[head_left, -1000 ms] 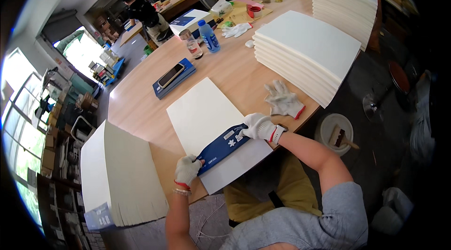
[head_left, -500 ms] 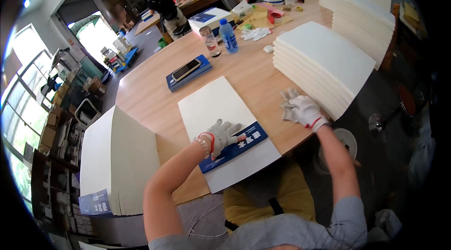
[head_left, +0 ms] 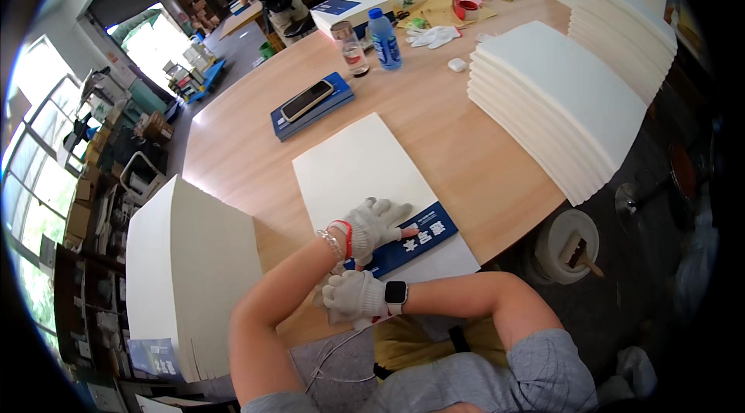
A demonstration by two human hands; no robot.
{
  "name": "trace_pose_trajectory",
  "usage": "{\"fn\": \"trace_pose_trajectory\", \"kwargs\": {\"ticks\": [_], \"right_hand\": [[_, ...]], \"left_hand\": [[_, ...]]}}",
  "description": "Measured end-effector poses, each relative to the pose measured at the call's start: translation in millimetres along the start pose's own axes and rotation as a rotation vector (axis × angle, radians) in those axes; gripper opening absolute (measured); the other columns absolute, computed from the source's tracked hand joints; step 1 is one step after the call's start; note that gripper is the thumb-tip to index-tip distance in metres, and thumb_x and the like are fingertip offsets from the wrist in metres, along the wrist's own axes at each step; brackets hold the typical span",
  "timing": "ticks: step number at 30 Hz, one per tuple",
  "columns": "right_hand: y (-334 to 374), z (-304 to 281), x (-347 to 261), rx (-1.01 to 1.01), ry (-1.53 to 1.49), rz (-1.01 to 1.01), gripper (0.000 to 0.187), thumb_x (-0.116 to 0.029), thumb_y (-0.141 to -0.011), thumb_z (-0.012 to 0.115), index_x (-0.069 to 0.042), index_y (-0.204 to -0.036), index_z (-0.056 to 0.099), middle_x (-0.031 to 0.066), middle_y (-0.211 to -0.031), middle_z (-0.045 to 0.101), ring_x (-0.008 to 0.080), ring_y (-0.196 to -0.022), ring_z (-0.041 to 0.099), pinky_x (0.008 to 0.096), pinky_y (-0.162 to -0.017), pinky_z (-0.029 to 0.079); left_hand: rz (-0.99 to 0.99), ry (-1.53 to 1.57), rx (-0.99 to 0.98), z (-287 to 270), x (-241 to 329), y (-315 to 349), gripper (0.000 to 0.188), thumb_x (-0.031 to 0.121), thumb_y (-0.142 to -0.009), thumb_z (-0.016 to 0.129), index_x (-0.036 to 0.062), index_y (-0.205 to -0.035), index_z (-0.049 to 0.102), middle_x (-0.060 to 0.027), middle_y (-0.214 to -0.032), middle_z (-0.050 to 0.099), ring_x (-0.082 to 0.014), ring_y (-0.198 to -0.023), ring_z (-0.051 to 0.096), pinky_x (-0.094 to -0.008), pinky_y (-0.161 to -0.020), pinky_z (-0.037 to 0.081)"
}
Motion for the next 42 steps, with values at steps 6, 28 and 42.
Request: {"fn": "trace_pose_trajectory", "kwargs": {"ticks": [6, 28, 42], "right_hand": [[137, -140, 84, 0.065, 0.133, 0.062, 0.029, -0.041, -0.089, 0.058, -0.013, -0.083, 0.065, 0.0098, -0.074, 0.066, 0.0219, -0.064, 0.066, 0.0344, -0.052, 0.053], [120, -44, 318, 0.431, -1.489, 1.028, 0.060, -0.054, -0.089, 0.062, 0.004, -0.103, 0.066, 0.0091, -0.094, 0.068, 0.0196, -0.083, 0.064, 0.0293, -0.074, 0.050], [60, -168, 206, 0.729, -1.253, 0.447, 0.031, -0.019, -0.098, 0.053, 0.000, -0.121, 0.049, 0.0066, -0.104, 0.061, 0.0111, -0.085, 0.060, 0.0257, -0.072, 0.053]], "left_hand": [[0.000, 0.034, -0.011, 1, 4, 3, 0.117, 0.027, -0.047, 0.090, 0.0340, -0.149, 0.032, -0.0116, -0.155, 0.024, -0.0327, -0.133, 0.036, -0.0408, -0.109, 0.034], [0.019, 3.469, 0.804, 118, 89, -15, 0.040, 0.038, -0.092, 0.060, 0.0149, -0.068, 0.039, 0.0058, -0.058, 0.036, -0.0082, -0.049, 0.040, -0.0222, -0.045, 0.037], [-0.181, 2.386, 1.403, 71, 57, 120, 0.047, 0.026, -0.095, 0.060, 0.0021, -0.134, 0.047, -0.0119, -0.129, 0.057, -0.0217, -0.115, 0.058, -0.0413, -0.097, 0.048]]}}
Point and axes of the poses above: each hand's wrist, its own y-axis away from the middle knuckle, its own z-axis out of the palm, x = y × z, the point moved 7 cm from there along -y, towards the middle knuckle
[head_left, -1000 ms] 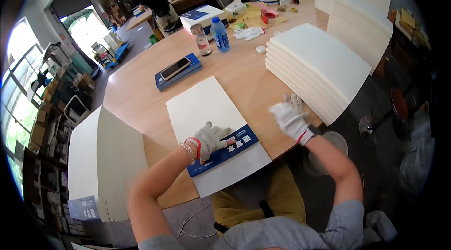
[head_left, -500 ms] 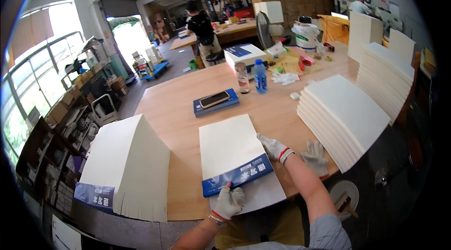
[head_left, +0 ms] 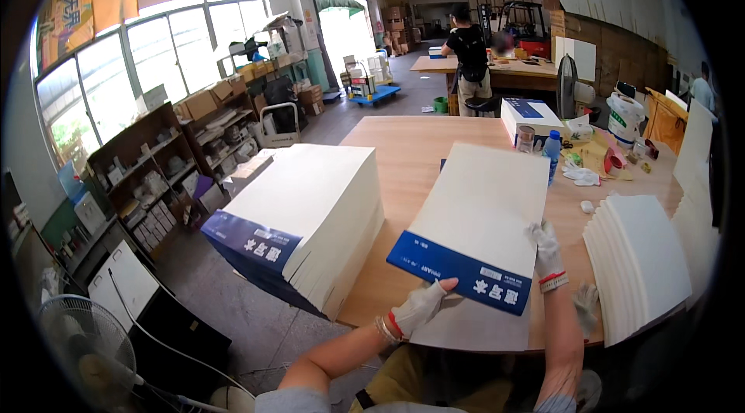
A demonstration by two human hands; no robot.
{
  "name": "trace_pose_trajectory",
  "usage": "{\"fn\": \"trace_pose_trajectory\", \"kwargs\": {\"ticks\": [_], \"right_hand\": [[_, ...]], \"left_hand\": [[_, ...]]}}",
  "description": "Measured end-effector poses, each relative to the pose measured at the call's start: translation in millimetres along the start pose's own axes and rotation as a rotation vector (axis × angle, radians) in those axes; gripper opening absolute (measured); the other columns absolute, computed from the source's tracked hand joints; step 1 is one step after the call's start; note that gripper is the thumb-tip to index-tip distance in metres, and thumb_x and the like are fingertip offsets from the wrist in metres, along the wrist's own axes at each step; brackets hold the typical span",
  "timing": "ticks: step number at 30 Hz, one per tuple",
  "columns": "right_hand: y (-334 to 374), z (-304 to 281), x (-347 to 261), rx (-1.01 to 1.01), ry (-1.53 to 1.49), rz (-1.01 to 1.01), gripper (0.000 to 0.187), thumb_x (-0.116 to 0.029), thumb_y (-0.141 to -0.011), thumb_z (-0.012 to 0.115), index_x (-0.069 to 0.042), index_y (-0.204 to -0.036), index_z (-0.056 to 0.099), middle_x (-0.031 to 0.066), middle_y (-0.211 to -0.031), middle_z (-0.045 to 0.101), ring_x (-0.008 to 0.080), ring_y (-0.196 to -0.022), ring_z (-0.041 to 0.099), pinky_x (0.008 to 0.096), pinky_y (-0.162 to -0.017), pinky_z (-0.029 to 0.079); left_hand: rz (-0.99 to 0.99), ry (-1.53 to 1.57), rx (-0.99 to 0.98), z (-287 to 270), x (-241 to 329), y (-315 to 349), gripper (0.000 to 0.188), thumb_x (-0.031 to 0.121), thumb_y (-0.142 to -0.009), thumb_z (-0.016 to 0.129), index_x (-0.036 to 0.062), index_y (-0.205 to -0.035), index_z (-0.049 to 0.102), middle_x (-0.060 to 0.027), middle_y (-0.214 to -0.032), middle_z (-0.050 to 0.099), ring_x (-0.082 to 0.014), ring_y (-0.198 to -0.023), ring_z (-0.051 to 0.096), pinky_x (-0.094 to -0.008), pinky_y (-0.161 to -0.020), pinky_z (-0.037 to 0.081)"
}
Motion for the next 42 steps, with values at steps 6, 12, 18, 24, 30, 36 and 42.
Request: {"fn": "trace_pose_trajectory", "kwargs": {"ticks": [6, 12, 18, 24, 30, 36, 42], "right_hand": [[-13, 21, -42, 0.034, 0.056, -0.078, 0.028, -0.014, -0.099, 0.049, -0.002, -0.125, 0.047, 0.0058, -0.106, 0.061, 0.0119, -0.086, 0.061, 0.0241, -0.073, 0.053], [-14, 52, -48, 0.021, -0.115, -0.143, 0.028, -0.010, -0.096, 0.055, -0.004, -0.122, 0.048, 0.0031, -0.101, 0.058, 0.0127, -0.091, 0.061, 0.0256, -0.078, 0.054], [0, 150, -95, -0.212, -0.194, -0.152, 0.026, -0.018, -0.097, 0.056, -0.004, -0.118, 0.049, 0.0027, -0.098, 0.058, 0.0101, -0.084, 0.061, 0.0236, -0.071, 0.053], [-30, 310, -40, -0.286, -0.162, -0.023, 0.024, -0.019, -0.094, 0.060, -0.001, -0.108, 0.054, 0.0019, -0.086, 0.059, 0.0093, -0.070, 0.058, 0.0226, -0.059, 0.050], [-18, 402, -11, -0.339, 0.414, 0.394, 0.043, -0.035, -0.092, 0.064, 0.004, -0.101, 0.051, 0.0087, -0.073, 0.060, 0.0139, -0.051, 0.056, 0.0312, -0.044, 0.050], [-6, 408, -31, -0.462, 0.806, 0.196, 0.064, -0.055, -0.092, 0.055, 0.008, -0.106, 0.055, 0.0122, -0.079, 0.066, 0.0194, -0.062, 0.065, 0.0320, -0.051, 0.056], [-1, 326, 17, -0.569, 0.298, 0.230, 0.043, -0.035, -0.098, 0.052, -0.010, -0.133, 0.048, 0.0081, -0.110, 0.058, 0.0151, -0.085, 0.063, 0.0304, -0.061, 0.054]], "left_hand": [[0.159, 0.181, -0.163, 26, 43, 11, 0.048, 0.027, -0.090, 0.061, 0.0011, -0.129, 0.049, -0.0133, -0.121, 0.062, -0.0262, -0.112, 0.061, -0.0473, -0.099, 0.048], [0.330, 0.146, -0.124, 16, 71, 23, 0.046, 0.023, -0.090, 0.060, 0.0003, -0.127, 0.046, -0.0161, -0.117, 0.062, -0.0253, -0.102, 0.066, -0.0385, -0.078, 0.061], [0.775, -0.472, 0.190, 20, 144, 108, 0.042, 0.011, -0.092, 0.063, 0.0042, -0.130, 0.046, -0.0103, -0.118, 0.061, -0.0198, -0.097, 0.065, -0.0297, -0.079, 0.058], [1.125, -0.557, 0.778, -48, 245, 229, 0.060, -0.008, -0.084, 0.061, -0.0008, -0.138, 0.035, -0.0128, -0.119, 0.059, -0.0184, -0.101, 0.061, -0.0267, -0.087, 0.052], [0.732, -1.147, 1.679, -167, 262, 265, 0.085, 0.019, -0.083, 0.063, -0.0111, -0.147, 0.017, -0.0299, -0.152, 0.024, -0.0352, -0.142, 0.027, -0.0373, -0.116, 0.022], [0.894, -0.799, 1.451, -190, 255, 257, 0.086, 0.028, -0.085, 0.057, -0.0109, -0.148, 0.014, -0.0293, -0.157, 0.007, -0.0371, -0.148, 0.005, -0.0379, -0.119, 0.007], [1.089, -0.786, 1.281, -173, 248, 231, 0.071, 0.021, -0.095, 0.057, -0.0073, -0.149, 0.018, -0.0238, -0.153, 0.025, -0.0292, -0.142, 0.024, -0.0388, -0.117, 0.017]]}}
Point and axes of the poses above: each hand's wrist, its own y-axis away from the middle knuckle, its own z-axis out of the palm, x = y × z, the point moved 7 cm from there along -y, towards the middle knuckle
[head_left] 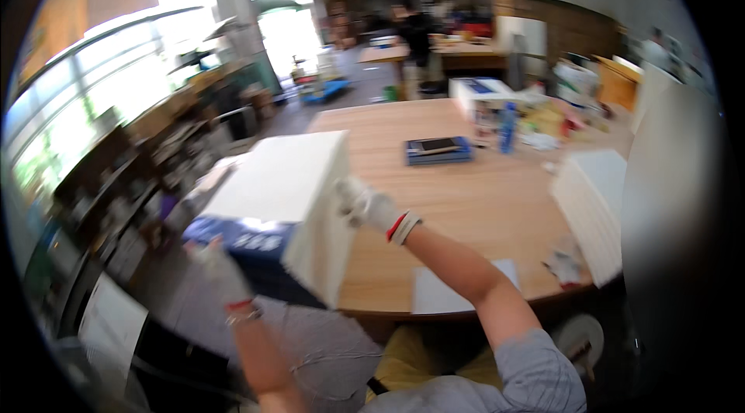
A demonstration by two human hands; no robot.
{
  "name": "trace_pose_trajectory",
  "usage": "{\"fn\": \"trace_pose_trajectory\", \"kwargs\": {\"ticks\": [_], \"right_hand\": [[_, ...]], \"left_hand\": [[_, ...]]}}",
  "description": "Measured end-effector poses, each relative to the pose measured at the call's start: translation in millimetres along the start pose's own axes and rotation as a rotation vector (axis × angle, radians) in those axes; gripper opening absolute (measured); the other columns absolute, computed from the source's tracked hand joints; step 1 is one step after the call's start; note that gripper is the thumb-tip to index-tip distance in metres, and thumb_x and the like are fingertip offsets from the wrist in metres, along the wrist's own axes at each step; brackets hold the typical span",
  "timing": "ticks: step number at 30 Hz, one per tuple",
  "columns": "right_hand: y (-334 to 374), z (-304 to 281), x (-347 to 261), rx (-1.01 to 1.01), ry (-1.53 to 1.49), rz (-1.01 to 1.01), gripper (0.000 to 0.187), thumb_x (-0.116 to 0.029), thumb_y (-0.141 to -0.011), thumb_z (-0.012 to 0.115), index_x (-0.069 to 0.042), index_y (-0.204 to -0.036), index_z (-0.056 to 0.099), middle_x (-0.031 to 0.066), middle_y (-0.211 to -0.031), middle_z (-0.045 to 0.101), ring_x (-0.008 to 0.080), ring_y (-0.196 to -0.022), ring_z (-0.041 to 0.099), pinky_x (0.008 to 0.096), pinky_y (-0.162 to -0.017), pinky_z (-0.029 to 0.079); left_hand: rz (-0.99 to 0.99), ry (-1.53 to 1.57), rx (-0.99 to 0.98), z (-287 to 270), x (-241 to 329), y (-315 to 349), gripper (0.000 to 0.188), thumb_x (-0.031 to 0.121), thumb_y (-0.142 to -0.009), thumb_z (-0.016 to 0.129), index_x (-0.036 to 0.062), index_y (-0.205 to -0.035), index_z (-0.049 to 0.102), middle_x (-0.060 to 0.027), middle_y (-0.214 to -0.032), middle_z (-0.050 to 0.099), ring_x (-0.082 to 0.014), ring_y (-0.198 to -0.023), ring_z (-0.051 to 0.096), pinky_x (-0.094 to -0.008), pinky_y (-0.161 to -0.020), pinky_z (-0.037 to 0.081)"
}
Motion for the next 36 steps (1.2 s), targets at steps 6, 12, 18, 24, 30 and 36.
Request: {"fn": "trace_pose_trajectory", "kwargs": {"ticks": [6, 12, 18, 24, 30, 36], "right_hand": [[185, -104, 45, 0.146, 0.278, -0.001, 0.043, -0.043, -0.098, 0.052, -0.007, -0.121, 0.057, 0.0105, -0.101, 0.067, 0.0182, -0.089, 0.065, 0.0330, -0.069, 0.055], [409, -226, -6, 1.026, 1.517, 0.291, 0.041, -0.029, -0.091, 0.059, -0.005, -0.123, 0.055, 0.0221, -0.116, 0.060, 0.0352, -0.089, 0.066, 0.0450, -0.076, 0.054], [461, -263, 21, 1.032, 1.436, 0.559, 0.035, -0.026, -0.084, 0.064, -0.004, -0.112, 0.062, 0.0257, -0.112, 0.060, 0.0381, -0.087, 0.066, 0.0484, -0.074, 0.053], [468, -266, 39, 0.930, 1.341, 0.637, 0.030, -0.026, -0.089, 0.058, -0.005, -0.109, 0.065, 0.0250, -0.127, 0.049, 0.0372, -0.094, 0.062, 0.0483, -0.077, 0.052], [480, -269, 36, 1.007, 1.251, 0.517, 0.032, -0.027, -0.089, 0.058, -0.004, -0.111, 0.062, 0.0264, -0.131, 0.044, 0.0372, -0.081, 0.065, 0.0486, -0.072, 0.053], [477, -266, 23, 1.011, 1.283, 0.582, 0.029, -0.025, -0.090, 0.055, 0.000, -0.103, 0.062, 0.0341, -0.140, 0.036, 0.0350, -0.074, 0.069, 0.0469, -0.064, 0.055]], "left_hand": [[0.575, 0.574, -0.217, 27, 168, 137, 0.060, 0.023, -0.098, 0.053, -0.0030, -0.146, 0.028, -0.0218, -0.146, 0.038, -0.0361, -0.130, 0.044, -0.0466, -0.110, 0.034], [0.538, 0.746, -1.370, 233, 254, 320, 0.029, -0.004, -0.082, 0.057, 0.0020, -0.109, 0.063, -0.0146, -0.108, 0.067, -0.0309, -0.102, 0.064, -0.0375, -0.089, 0.050], [-1.502, 0.851, -2.070, 365, 304, 550, 0.052, 0.036, -0.102, 0.040, -0.0036, -0.135, 0.035, -0.0153, -0.122, 0.056, -0.0308, -0.107, 0.059, -0.0428, -0.092, 0.051], [-2.092, 0.908, -2.061, 395, 320, 630, 0.064, 0.047, -0.100, 0.038, -0.0120, -0.126, 0.039, -0.0221, -0.115, 0.056, -0.0334, -0.096, 0.061, -0.0393, -0.084, 0.055], [-2.040, 0.979, -2.125, 377, 331, 627, 0.065, 0.050, -0.098, 0.041, -0.0109, -0.120, 0.043, -0.0159, -0.098, 0.060, -0.0278, -0.081, 0.061, -0.0319, -0.064, 0.055], [-2.038, 1.274, -2.256, 430, 324, 640, 0.064, 0.054, -0.095, 0.049, -0.0059, -0.119, 0.044, -0.0145, -0.096, 0.057, -0.0284, -0.093, 0.060, -0.0366, -0.074, 0.054]]}}
Point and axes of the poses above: each hand's wrist, its own y-axis away from the middle knuckle, its own z-axis out of the palm, x = y × z, the point moved 7 cm from there along -y, towards the middle knuckle
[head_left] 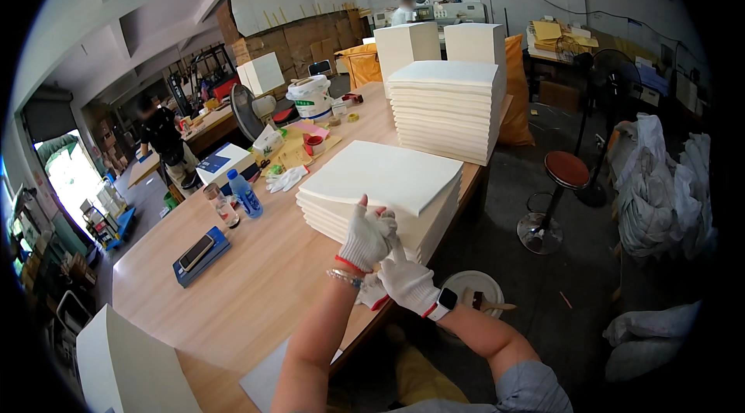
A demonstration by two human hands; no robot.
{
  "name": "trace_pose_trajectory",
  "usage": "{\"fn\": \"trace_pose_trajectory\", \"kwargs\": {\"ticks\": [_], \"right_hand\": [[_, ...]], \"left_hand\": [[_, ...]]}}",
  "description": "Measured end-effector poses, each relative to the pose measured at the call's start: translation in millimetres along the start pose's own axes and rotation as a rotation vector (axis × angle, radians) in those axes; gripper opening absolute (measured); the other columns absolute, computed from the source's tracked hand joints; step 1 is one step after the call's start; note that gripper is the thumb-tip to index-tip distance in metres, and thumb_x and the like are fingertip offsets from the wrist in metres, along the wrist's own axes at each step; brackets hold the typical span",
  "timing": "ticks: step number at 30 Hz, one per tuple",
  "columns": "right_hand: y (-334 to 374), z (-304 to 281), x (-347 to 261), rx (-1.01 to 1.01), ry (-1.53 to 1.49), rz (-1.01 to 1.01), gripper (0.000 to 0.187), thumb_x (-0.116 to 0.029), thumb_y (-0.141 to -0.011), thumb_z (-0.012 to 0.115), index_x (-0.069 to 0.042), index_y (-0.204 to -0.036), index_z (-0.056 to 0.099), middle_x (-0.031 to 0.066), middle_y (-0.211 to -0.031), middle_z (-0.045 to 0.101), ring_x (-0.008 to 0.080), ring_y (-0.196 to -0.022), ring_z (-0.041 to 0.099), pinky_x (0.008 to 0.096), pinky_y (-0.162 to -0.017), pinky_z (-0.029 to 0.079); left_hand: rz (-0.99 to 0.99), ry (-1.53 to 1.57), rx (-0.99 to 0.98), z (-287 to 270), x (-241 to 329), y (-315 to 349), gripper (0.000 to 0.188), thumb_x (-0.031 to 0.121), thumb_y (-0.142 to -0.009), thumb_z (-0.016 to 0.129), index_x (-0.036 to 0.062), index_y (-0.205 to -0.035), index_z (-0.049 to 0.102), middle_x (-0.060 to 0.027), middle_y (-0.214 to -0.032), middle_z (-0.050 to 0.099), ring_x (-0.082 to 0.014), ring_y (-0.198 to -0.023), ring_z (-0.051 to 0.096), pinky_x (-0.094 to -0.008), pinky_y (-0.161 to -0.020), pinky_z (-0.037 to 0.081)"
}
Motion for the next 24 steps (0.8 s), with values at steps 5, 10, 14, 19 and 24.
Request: {"fn": "trace_pose_trajectory", "kwargs": {"ticks": [5, 10, 14, 19, 24], "right_hand": [[0, 8, 7, 0.187, 0.080, -0.102, 0.022, -0.022, -0.089, 0.054, -0.002, -0.088, 0.065, 0.0342, -0.135, 0.042, 0.0364, -0.081, 0.068, 0.0466, -0.069, 0.055], [0, -13, -15, 0.201, -0.041, -0.357, 0.023, -0.016, -0.093, 0.050, 0.002, -0.097, 0.064, 0.0215, -0.109, 0.062, 0.0419, -0.121, 0.049, 0.0497, -0.101, 0.041], [-8, 4, 25, 0.171, -1.151, -0.035, 0.034, -0.025, -0.100, 0.044, 0.003, -0.113, 0.058, 0.0178, -0.110, 0.063, 0.0302, -0.096, 0.063, 0.0388, -0.084, 0.051], [-49, 23, -39, -0.196, -1.825, 0.342, 0.067, -0.056, -0.099, 0.038, 0.002, -0.131, 0.047, 0.0174, -0.105, 0.064, 0.0208, -0.077, 0.064, 0.0310, -0.064, 0.055], [-82, 158, -107, -0.823, -1.328, 0.072, 0.034, -0.026, -0.089, 0.070, 0.004, -0.106, 0.068, 0.0053, -0.097, 0.070, 0.0107, -0.087, 0.063, 0.0259, -0.077, 0.050]], "left_hand": [[0.322, -0.289, 0.506, 1, 28, -35, 0.040, 0.036, -0.094, 0.053, -0.0012, -0.107, 0.048, -0.0230, -0.121, 0.052, -0.0336, -0.122, 0.050, -0.0455, -0.103, 0.045], [0.552, -0.229, 0.436, -10, 87, 4, 0.018, 0.014, -0.090, 0.048, 0.0006, -0.102, 0.047, -0.0187, -0.106, 0.055, -0.0332, -0.104, 0.058, -0.0485, -0.091, 0.052], [0.404, -0.424, 0.594, 28, 91, 131, 0.018, 0.016, -0.090, 0.051, -0.0005, -0.097, 0.057, -0.0091, -0.088, 0.062, -0.0253, -0.078, 0.064, -0.0360, -0.065, 0.054], [0.625, -0.543, 0.963, 19, 91, 351, 0.030, 0.020, -0.089, 0.052, -0.0047, -0.105, 0.057, -0.0159, -0.090, 0.068, -0.0240, -0.071, 0.069, -0.0358, -0.065, 0.060], [0.663, -0.665, 0.820, -29, 73, 472, 0.048, 0.001, -0.089, 0.048, -0.0019, -0.137, 0.043, -0.0143, -0.125, 0.059, -0.0254, -0.111, 0.062, -0.0392, -0.096, 0.053]]}}
Point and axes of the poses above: each hand's wrist, its own y-axis away from the middle knuckle, its own z-axis out of the palm, x = y × z, the point moved 7 cm from there along -y, towards the middle knuckle
